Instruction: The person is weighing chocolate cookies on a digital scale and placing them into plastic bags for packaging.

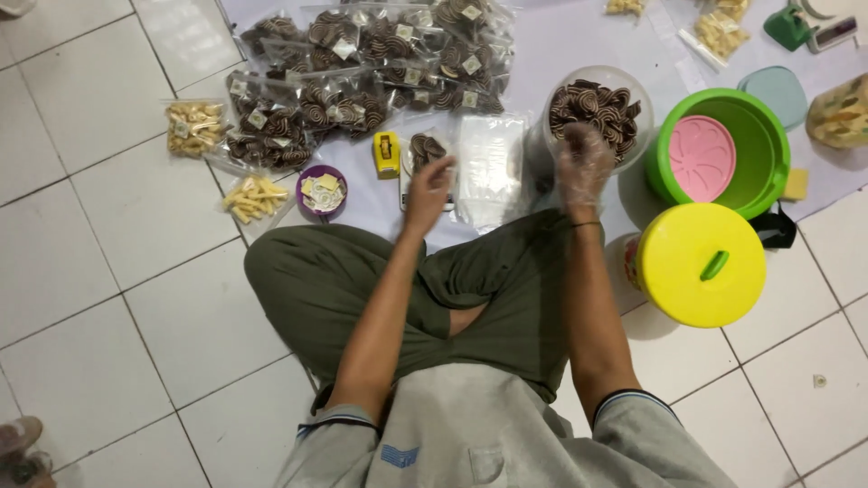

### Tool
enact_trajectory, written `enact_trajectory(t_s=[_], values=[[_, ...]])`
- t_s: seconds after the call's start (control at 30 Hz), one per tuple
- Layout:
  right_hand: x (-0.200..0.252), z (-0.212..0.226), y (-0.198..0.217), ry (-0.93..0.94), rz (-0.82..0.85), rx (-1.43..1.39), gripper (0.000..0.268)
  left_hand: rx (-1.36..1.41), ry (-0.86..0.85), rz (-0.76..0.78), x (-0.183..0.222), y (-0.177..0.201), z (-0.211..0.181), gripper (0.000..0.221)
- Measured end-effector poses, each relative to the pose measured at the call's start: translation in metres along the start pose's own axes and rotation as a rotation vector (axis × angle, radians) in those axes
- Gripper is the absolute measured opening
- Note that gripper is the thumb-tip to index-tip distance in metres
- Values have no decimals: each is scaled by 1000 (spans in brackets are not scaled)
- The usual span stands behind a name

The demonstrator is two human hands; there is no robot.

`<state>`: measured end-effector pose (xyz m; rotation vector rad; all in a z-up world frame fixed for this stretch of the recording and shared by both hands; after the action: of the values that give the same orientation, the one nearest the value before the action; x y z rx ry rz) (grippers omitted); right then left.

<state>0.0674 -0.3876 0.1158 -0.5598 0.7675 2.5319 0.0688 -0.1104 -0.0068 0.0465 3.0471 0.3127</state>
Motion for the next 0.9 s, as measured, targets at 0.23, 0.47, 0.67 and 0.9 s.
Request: enact_trajectory(t_s=[0.23, 0.47, 0.67, 0.9], values=[[-58, -43, 12, 171, 195, 294, 47, -151, -267, 274, -11, -135, -58, 51], [-68, -52, -18, 143, 448, 610, 48, -379, -422, 377, -1, -174, -72, 45], [-68, -77, -19, 289, 294, 468, 28, -144, -250, 314, 0, -109, -62, 43], [-76, -47, 20, 141, 104, 176, 26, -201, 10, 4, -12, 36, -22, 28]])
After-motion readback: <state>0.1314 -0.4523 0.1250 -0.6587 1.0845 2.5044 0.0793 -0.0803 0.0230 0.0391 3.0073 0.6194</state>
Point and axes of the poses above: each hand's wrist, its own x-axis away from the middle knuckle, its own y-axis out of the back of the hand, z = x × y, the point moved 6 cm from there along -x, towards the middle knuckle, and after that the axes turned 12 degrees about -x, right-handed, at the moved point
